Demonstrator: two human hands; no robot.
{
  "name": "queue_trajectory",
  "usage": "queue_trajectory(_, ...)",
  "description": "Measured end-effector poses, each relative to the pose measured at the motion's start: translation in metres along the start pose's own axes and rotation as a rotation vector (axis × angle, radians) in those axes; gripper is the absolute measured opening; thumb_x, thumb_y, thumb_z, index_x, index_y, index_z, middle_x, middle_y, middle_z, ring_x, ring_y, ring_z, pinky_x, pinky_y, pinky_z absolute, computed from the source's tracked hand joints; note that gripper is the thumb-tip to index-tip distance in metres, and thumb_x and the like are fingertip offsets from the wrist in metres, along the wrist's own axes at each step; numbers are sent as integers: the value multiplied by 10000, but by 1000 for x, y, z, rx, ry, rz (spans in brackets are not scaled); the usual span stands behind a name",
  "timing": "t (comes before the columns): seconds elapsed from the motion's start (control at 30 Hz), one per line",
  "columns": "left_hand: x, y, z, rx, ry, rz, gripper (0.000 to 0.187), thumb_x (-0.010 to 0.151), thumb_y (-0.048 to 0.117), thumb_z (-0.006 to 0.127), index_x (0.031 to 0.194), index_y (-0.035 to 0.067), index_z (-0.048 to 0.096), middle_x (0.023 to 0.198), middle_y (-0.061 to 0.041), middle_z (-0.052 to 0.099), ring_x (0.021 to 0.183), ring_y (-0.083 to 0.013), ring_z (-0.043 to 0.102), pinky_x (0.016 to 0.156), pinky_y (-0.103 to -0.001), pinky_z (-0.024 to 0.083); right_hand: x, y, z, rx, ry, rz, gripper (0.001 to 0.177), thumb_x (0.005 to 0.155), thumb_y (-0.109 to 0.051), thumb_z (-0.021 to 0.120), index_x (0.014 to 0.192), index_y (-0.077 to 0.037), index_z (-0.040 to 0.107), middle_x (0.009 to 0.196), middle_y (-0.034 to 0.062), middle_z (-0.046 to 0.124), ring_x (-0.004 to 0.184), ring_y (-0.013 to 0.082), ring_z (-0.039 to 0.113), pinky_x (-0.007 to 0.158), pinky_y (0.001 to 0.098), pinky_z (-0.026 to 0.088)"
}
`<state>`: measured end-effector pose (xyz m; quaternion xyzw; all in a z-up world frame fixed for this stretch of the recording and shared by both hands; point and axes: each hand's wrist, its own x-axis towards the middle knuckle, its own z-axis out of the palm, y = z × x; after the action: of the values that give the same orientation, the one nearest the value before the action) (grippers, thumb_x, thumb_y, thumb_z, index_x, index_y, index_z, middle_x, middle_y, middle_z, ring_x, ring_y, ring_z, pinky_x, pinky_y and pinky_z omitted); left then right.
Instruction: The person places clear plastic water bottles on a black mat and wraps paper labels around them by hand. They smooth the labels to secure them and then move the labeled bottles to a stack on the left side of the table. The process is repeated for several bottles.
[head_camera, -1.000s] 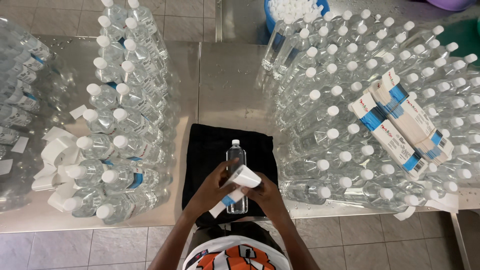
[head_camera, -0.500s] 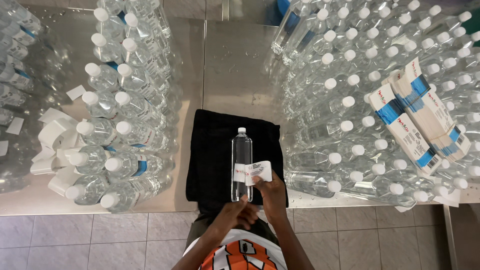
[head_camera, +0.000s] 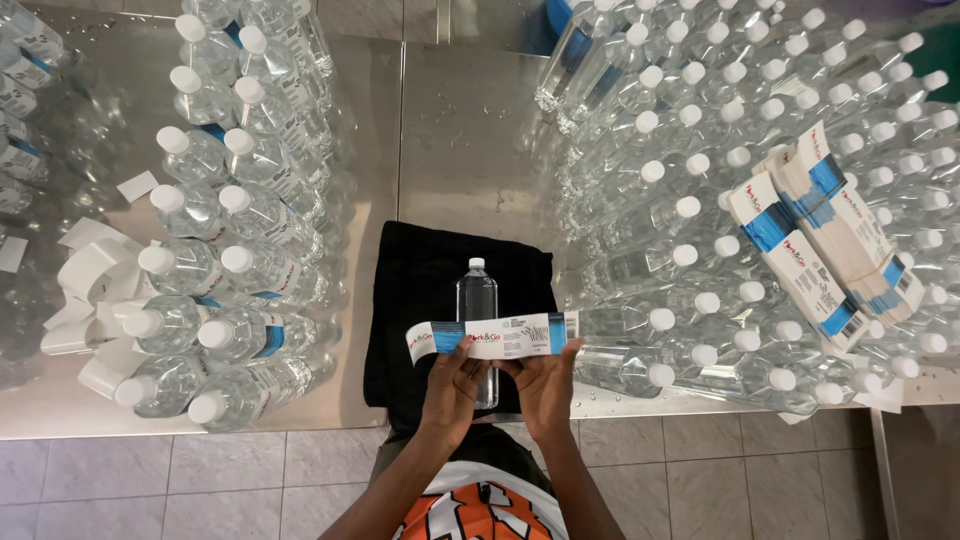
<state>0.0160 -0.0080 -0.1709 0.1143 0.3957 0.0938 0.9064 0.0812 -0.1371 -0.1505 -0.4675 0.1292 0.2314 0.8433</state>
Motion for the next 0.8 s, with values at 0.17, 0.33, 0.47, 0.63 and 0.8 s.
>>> queue_trajectory(0.17,3,8,4,144,203,138,324,944,260,809,993,-42,701,1090,-224,805,973,-278,774,938,-400,672,18,18,4,-187,236,42,329,974,-84,756,1284,5,689,1130,193,799,956,352,789,802,466,689)
queue_trajectory(0.33,47,-2,-27,454,150,345,432,1079,173,717,1421,-72,618,1236,-260,713,1050,-464,763,973,-606,685,42,35,1,-406,298,-30,477,992,-253,837,1304,92,732,1113,264,751,890,353,783,844,496,702)
queue_trajectory(0.47,58,2,-17,543,145,440,418,1124,204,656,1477,-20,643,1275,-296,734,1045,-497,762,944,-641,689,61,49,-14,-385,293,23,585,1008,-312,838,1407,85,683,1294,291,687,1063,387,748,921,523,673)
queue_trajectory(0.63,89,1,-24,674,316,382,302,1092,236,730,1345,82,789,1023,-57,753,1116,-257,738,1093,-562,537,85,52,-18,-432,304,39,631,1008,-350,846,1451,57,655,1454,282,601,1229,403,700,1051,553,634)
queue_trajectory(0.8,55,20,36,444,361,334,250,1091,205,705,1208,17,824,814,14,620,978,-174,697,1168,-489,445,93,50,-12,-440,319,77,644,1048,-306,803,1507,89,584,1597,346,448,1345,474,627,1169,641,515)
